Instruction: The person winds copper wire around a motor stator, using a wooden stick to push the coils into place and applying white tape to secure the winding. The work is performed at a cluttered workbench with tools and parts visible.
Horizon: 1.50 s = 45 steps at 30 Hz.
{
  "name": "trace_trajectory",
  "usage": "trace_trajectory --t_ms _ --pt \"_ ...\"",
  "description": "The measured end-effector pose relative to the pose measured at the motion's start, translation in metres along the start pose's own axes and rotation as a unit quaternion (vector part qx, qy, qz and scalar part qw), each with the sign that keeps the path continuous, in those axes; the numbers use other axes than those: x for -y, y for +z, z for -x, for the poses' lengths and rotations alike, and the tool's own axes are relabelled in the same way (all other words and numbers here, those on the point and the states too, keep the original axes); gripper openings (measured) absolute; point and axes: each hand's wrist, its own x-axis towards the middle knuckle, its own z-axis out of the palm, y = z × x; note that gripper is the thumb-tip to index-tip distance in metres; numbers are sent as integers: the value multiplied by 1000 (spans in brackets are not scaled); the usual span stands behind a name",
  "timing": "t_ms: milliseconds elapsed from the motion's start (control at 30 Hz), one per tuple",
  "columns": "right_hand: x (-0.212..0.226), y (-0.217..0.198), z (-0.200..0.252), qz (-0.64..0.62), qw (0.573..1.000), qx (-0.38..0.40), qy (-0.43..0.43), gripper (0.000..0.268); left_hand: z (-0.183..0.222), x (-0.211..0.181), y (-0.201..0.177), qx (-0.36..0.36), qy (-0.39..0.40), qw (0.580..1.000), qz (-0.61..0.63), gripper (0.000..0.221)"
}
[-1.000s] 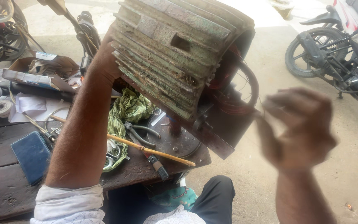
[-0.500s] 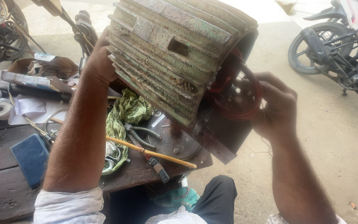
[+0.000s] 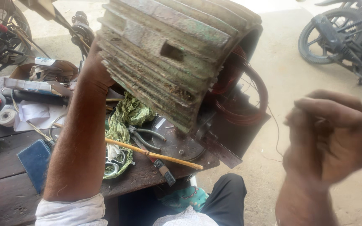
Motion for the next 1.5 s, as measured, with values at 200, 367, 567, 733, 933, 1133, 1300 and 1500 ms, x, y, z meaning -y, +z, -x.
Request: trace_trajectory --t_ms 200,367,567,733,933,1133,1300,1500 --pt "16 23 0 72 974 211 -48 17 -2 18 -17 -133 -75 986 60 32" --pt "1 28 3 51 980 190 -41 30 -7 38 -39 -143 -51 985 77 31" --pt "14 28 -1 99 967 226 -58 21 -17 44 -36 -185 -47 968 164 36" --pt "6 33 -11 107 959 237 -116 18 -7 30 -23 -128 52 984 108 39" --pt "-18 40 -16 42 958 241 -149 14 8 37 -21 -142 142 974 108 48" --pt "-26 53 -17 95 950 242 -174 6 10 65 -35 -223 116 951 182 70" --pt "-21 57 -13 116 954 215 -173 8 10 55 -25 -166 31 976 136 67" --pt "-37 66 -4 68 967 151 -194 8 -7 40 -20 -62 95 988 -102 59"
